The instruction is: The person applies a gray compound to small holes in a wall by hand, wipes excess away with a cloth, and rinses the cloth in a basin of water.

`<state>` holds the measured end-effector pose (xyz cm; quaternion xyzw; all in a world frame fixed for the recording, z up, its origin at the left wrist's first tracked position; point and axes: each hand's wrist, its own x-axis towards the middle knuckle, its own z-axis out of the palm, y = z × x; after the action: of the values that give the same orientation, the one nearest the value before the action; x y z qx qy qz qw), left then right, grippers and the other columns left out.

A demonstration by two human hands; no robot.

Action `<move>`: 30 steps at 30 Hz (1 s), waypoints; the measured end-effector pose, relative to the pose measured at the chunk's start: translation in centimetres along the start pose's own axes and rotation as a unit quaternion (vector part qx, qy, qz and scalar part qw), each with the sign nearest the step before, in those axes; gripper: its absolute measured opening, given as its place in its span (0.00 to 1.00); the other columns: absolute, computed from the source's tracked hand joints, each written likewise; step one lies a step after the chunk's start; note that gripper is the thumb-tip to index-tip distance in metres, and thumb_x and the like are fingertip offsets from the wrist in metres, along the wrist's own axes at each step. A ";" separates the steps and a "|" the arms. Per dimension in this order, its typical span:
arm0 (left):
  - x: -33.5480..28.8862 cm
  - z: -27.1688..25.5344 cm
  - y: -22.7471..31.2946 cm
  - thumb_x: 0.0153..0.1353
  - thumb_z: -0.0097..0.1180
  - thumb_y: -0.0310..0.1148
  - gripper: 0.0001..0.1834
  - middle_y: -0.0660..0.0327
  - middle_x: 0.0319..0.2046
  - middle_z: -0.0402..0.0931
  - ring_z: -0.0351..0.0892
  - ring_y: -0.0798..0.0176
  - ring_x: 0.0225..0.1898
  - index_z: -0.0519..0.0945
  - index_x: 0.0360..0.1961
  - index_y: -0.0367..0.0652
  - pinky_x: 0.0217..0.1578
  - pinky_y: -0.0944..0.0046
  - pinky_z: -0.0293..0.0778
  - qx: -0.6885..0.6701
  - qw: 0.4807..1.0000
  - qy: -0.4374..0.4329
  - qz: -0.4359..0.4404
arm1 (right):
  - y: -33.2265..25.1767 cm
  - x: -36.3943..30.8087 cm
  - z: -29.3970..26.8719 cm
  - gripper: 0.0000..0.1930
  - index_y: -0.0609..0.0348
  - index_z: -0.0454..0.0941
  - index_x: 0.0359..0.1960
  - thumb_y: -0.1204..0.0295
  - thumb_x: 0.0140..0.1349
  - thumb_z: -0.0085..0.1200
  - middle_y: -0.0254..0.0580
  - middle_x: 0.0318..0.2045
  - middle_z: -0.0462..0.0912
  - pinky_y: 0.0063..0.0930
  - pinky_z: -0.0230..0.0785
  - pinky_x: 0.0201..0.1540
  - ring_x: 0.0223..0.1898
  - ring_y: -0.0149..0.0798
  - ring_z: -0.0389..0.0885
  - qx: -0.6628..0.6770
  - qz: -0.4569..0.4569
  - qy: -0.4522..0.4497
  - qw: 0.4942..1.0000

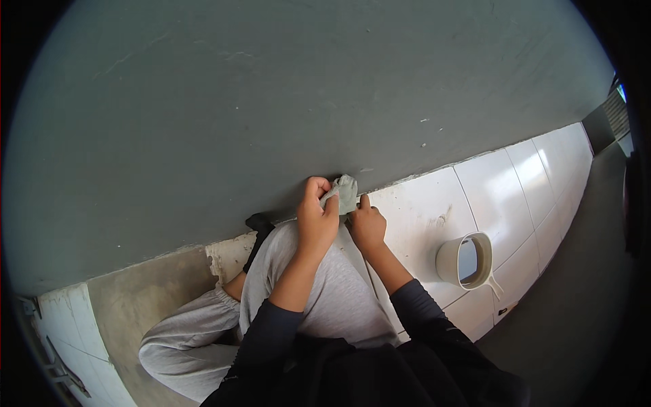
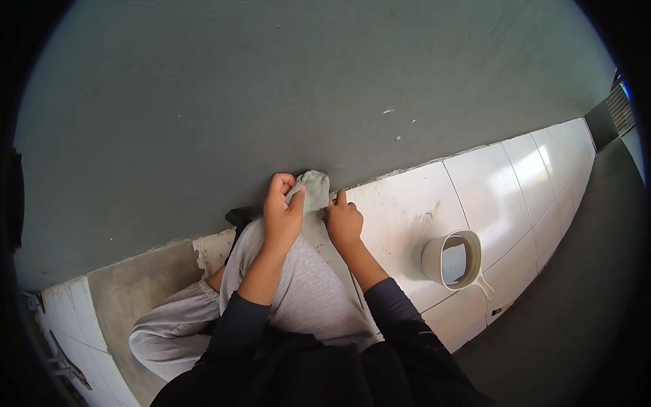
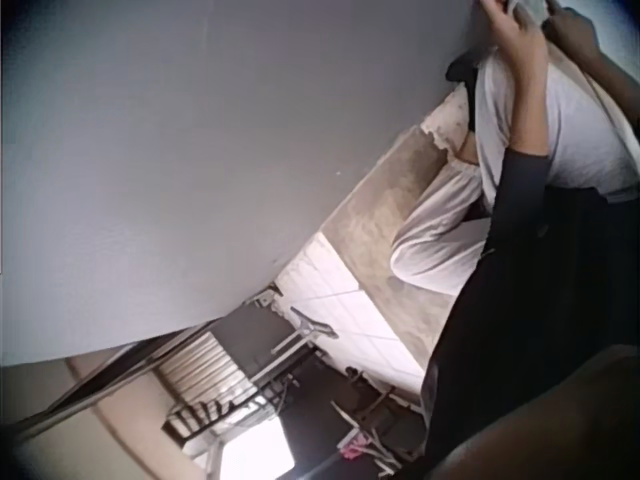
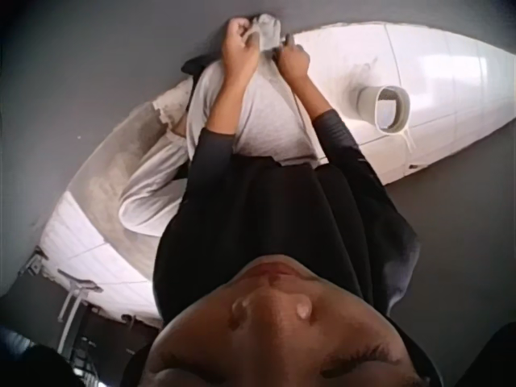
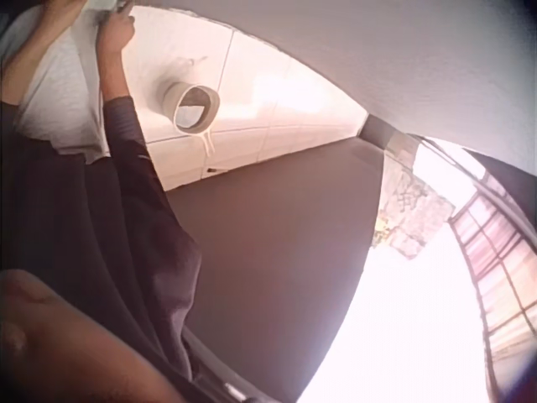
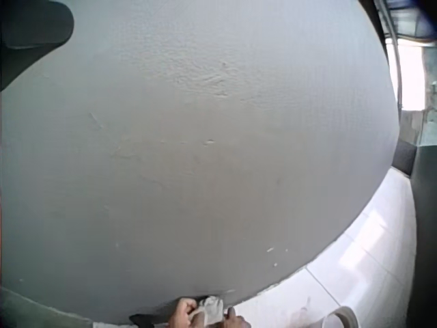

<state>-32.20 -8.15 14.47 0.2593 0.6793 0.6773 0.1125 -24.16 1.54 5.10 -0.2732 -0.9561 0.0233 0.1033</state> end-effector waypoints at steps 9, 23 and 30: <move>-0.7 -1.0 0.3 0.56 0.49 0.18 0.06 0.61 0.29 0.69 0.70 0.70 0.36 0.67 0.34 0.36 0.41 0.73 0.65 0.024 0.999 -0.001 0.026 | 1.6 -8.8 -3.4 0.22 0.45 0.71 0.40 0.70 0.41 0.64 0.41 0.37 0.69 0.38 0.73 0.26 0.29 0.44 0.78 0.075 0.030 -0.079 0.994; -0.3 -0.4 -0.1 0.54 0.48 0.16 0.07 0.57 0.28 0.72 0.74 0.66 0.34 0.67 0.34 0.35 0.40 0.70 0.68 0.069 0.996 0.019 0.052 | 0.7 1.0 -0.2 0.22 0.46 0.71 0.40 0.73 0.41 0.64 0.46 0.38 0.70 0.39 0.74 0.29 0.29 0.48 0.79 0.113 0.048 0.007 0.992; -0.1 -0.5 -0.1 0.54 0.49 0.17 0.08 0.57 0.28 0.71 0.73 0.66 0.35 0.67 0.34 0.35 0.41 0.70 0.68 0.067 0.996 0.016 0.059 | 7.3 1.0 -1.3 0.24 0.50 0.71 0.42 0.71 0.40 0.65 0.46 0.39 0.72 0.41 0.75 0.30 0.31 0.51 0.79 0.074 0.136 -0.008 0.988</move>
<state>-32.38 -8.60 14.43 0.2951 0.7082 0.6399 0.0437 -20.96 8.23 5.86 -0.3923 -0.9064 0.1102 0.1112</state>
